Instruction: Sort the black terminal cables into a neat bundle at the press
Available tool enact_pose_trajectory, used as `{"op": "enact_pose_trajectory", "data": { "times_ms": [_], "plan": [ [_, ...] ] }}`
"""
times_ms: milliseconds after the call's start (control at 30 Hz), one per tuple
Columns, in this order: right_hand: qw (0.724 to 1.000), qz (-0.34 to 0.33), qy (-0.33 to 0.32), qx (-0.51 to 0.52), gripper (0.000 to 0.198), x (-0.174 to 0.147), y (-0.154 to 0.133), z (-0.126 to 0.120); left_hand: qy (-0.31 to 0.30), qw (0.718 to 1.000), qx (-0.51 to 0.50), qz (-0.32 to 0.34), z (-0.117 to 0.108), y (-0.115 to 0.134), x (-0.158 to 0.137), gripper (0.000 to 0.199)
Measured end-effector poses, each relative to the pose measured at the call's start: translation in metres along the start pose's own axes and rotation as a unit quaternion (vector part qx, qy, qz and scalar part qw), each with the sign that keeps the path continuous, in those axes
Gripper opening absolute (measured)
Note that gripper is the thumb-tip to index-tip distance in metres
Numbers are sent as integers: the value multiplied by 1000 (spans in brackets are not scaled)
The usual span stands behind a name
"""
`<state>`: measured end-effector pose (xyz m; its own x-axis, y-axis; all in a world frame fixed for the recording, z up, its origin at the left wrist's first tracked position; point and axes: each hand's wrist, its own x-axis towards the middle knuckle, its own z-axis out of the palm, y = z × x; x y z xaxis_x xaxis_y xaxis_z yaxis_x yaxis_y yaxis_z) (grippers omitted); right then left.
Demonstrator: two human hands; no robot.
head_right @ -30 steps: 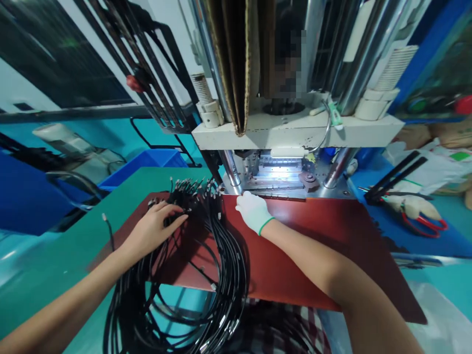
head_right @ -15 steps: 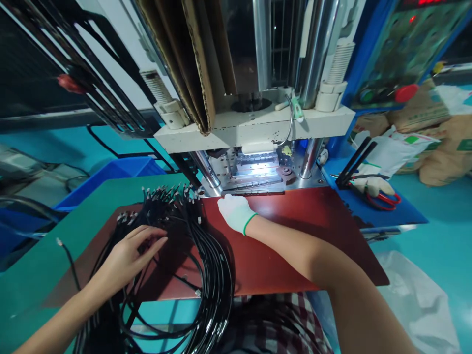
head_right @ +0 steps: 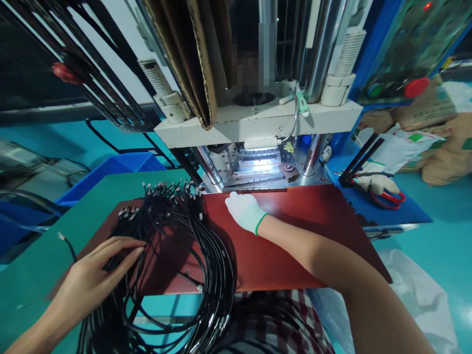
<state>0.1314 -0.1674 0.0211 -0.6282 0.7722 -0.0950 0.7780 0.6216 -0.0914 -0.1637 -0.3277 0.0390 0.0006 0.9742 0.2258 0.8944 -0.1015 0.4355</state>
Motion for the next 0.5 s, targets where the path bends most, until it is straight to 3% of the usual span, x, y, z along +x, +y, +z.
{"op": "enact_pose_trajectory", "data": {
  "times_ms": [100, 233, 400, 500],
  "plan": [
    [999, -6, 8, 35, 23, -8, 20, -1, 22, 1000, 8, 6, -3, -1, -12, 23],
    [997, -11, 52, 48, 34, -15, 41, 5, 38, 999, 9, -28, -13, 2, -31, 13],
    [993, -93, 62, 35, 41, -18, 30, 21, 48, 998, -7, -47, -13, 8, -39, 10],
    [988, -138, 65, 22, 43, -38, 30, 24, 37, 998, -8, -42, -11, 9, -40, 11]
  ]
}}
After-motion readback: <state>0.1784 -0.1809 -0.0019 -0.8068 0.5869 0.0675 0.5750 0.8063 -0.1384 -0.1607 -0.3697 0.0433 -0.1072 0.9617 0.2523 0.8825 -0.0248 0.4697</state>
